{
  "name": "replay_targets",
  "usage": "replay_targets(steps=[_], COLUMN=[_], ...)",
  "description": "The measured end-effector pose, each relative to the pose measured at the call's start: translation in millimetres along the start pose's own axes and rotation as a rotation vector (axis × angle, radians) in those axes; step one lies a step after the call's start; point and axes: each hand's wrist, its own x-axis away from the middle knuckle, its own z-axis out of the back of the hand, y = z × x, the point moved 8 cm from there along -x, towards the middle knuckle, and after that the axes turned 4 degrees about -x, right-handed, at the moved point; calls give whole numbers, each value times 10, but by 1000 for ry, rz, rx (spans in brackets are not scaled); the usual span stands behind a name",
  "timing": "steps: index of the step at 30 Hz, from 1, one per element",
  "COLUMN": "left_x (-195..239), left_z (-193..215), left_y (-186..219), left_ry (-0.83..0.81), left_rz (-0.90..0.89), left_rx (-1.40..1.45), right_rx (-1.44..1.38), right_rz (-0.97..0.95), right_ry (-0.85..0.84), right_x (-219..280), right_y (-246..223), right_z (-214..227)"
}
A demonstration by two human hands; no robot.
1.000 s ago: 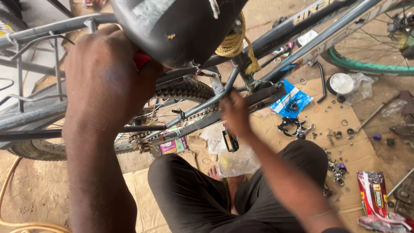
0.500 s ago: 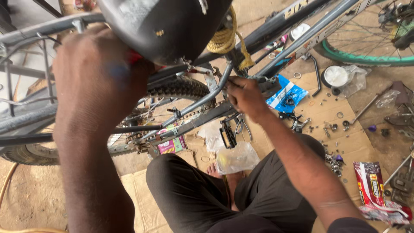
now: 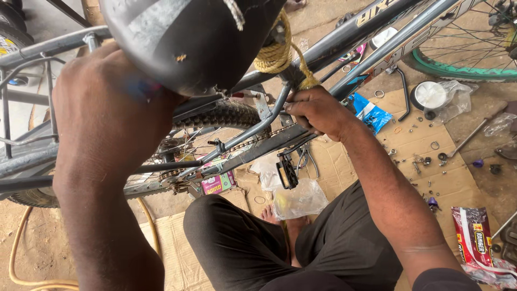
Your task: The person is repairing a bicycle while sitting on the floor. They use pliers to adjust a cable near the seat post and handle a plastic bag containing small parts.
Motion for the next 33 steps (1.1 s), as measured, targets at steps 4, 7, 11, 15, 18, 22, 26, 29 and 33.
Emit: replay_targets(steps=[4,7,11,15,18,22,26,29,33], left_x=[13,3,24,57,62,86,113,107,134], left_z=[94,59,5,-82,-39,-124,23,18,12], left_y=[99,86,15,-41,-29,-111,-1,-49,-75], left_ry=[77,46,59,-2,37,-25,143,79,107], left_rz=[-78,-63,-45,-13,-51,-32,-150,-73,-61], left_rx=[1,-3,-35,-64,-60,-142,9,-21,-88], right_rx=[13,75,185,35,-79,-82,-155,-131,-159], right_rz=[-8,0,389,661,528,371,194,99,193], right_ry=[-6,21,290,509,409,365,161,84,205], right_x=[-109,-142,-150,-117,-85,135,10,-72,-54], right_y=[102,281,372,642,748,652,446,256,456], right_z=[114,78,-405,-968,-907,-427,-160,-40,-302])
